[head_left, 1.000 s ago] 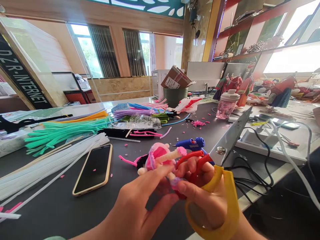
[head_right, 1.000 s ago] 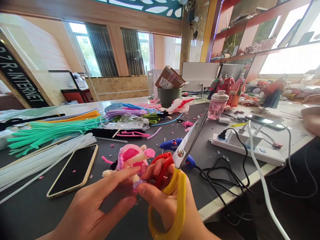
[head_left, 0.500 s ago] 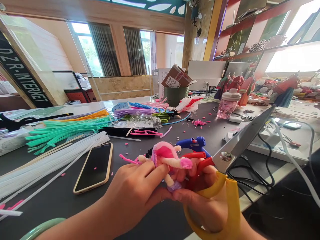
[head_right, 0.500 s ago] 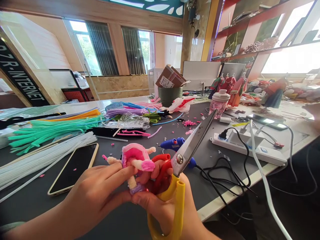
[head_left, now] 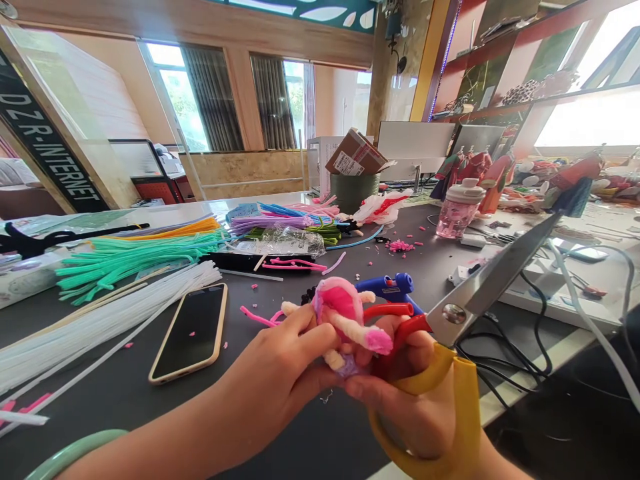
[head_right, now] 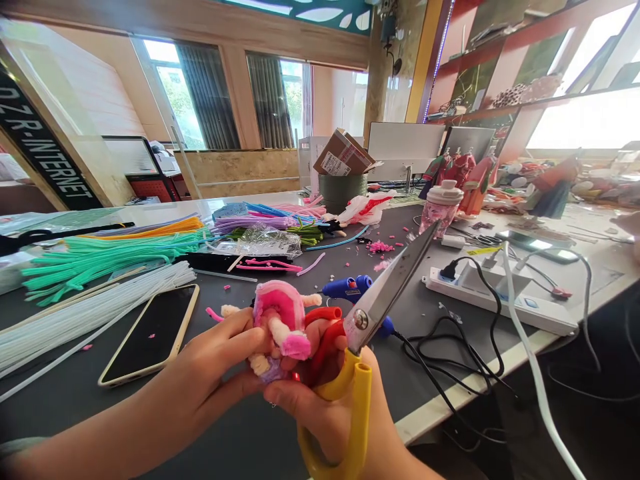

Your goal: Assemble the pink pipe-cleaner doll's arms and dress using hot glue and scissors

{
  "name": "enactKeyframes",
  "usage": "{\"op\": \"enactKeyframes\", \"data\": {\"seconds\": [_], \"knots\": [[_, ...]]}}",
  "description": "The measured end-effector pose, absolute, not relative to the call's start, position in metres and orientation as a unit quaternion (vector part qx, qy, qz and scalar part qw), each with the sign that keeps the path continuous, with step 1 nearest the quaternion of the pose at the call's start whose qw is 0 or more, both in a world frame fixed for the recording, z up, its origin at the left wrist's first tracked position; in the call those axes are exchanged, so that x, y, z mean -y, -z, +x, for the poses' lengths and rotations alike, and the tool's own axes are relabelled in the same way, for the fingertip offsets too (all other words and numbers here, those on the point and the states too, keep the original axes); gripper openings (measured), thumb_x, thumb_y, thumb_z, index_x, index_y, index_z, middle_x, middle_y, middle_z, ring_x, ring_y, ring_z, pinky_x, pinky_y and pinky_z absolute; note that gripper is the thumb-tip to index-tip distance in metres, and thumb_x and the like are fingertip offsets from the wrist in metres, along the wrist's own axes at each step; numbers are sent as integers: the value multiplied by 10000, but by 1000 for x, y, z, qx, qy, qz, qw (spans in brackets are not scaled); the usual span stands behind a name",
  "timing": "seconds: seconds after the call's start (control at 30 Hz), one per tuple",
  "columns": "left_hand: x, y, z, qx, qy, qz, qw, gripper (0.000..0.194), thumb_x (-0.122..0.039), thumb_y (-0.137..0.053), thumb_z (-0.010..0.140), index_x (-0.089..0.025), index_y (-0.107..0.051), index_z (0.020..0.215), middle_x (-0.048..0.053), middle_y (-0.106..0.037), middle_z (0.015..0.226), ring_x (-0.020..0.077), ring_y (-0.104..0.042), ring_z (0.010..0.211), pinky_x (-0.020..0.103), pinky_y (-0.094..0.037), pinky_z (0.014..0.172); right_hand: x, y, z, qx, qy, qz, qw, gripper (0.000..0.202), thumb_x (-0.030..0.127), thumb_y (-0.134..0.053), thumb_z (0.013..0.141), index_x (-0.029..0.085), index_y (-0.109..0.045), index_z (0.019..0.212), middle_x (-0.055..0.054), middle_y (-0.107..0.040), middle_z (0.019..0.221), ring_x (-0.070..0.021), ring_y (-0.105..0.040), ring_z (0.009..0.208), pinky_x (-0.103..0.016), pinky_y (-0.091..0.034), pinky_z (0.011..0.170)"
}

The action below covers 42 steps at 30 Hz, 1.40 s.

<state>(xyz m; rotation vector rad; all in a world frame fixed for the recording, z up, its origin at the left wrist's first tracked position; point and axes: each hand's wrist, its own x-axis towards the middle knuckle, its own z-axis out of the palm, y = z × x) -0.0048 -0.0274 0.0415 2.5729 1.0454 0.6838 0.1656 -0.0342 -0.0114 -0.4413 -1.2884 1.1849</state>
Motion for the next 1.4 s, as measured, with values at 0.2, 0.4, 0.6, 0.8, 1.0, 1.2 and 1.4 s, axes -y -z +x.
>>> {"op": "enactKeyframes", "data": {"seconds": [0.2, 0.4, 0.6, 0.8, 1.0, 1.2, 1.4], "knots": [[18, -58, -15, -384, -185, 900, 92, 155, -292, -519, 873, -261, -595, 1005, -10, -481, 823, 147, -473, 688, 246, -360, 619, 35, -3, 181, 634, -359, -380, 570, 250, 241, -764, 635, 224, -519, 686, 21, -556, 664, -133, -541, 594, -224, -496, 521], [14, -80, -32, -426, -144, 892, 48, 158, -311, -526, 848, -256, -643, 939, -26, -439, 772, 124, -470, 649, 228, -344, 608, 36, -20, 199, 691, -186, -457, 529, 322, 448, -743, 612, 234, -504, 642, 68, -414, 480, -94, -384, 380, -188, -366, 299], [9, -91, -41, -423, -151, 891, 62, 101, -259, -576, 790, -228, -642, 860, -33, -444, 732, 131, -473, 682, 220, -333, 611, 36, -32, 204, 802, 30, -398, 445, 343, 406, -726, 592, 246, -446, 708, 52, -504, 565, -98, -431, 410, -189, -418, 320], [8, -97, -41, -410, -129, 899, 79, 31, -193, -571, 758, -193, -592, 736, -43, -431, 711, 111, -446, 670, 210, -325, 614, 34, -25, 203, 850, 13, -400, 342, 274, 276, -736, 557, 248, -510, 710, 32, -563, 658, -131, -482, 514, -247, -475, 428], [6, -101, -45, -380, -124, 912, 93, 32, -190, -614, 730, -188, -592, 754, -50, -446, 720, 102, -429, 646, 211, -306, 587, 24, -18, 212, 820, 131, -452, 325, 246, 442, -658, 650, 243, -559, 756, -37, -673, 781, -174, -600, 529, -286, -485, 430], [5, -94, -45, -380, -179, 907, 30, 155, -207, -593, 752, -173, -513, 624, -53, -418, 650, 94, -389, 586, 211, -291, 556, 17, -16, 223, 806, 243, -442, 309, 207, 436, -586, 716, 249, -563, 802, -8, -707, 756, -163, -638, 487, -247, -482, 396], [7, -84, -43, -401, -211, 890, -51, 138, -238, -549, 769, -182, -552, 643, -38, -461, 636, 112, -412, 579, 229, -309, 558, 19, -14, 222, 795, 264, -450, 308, 246, 460, -603, 705, 242, -532, 793, 17, -674, 680, -148, -620, 473, -233, -440, 393]]}}
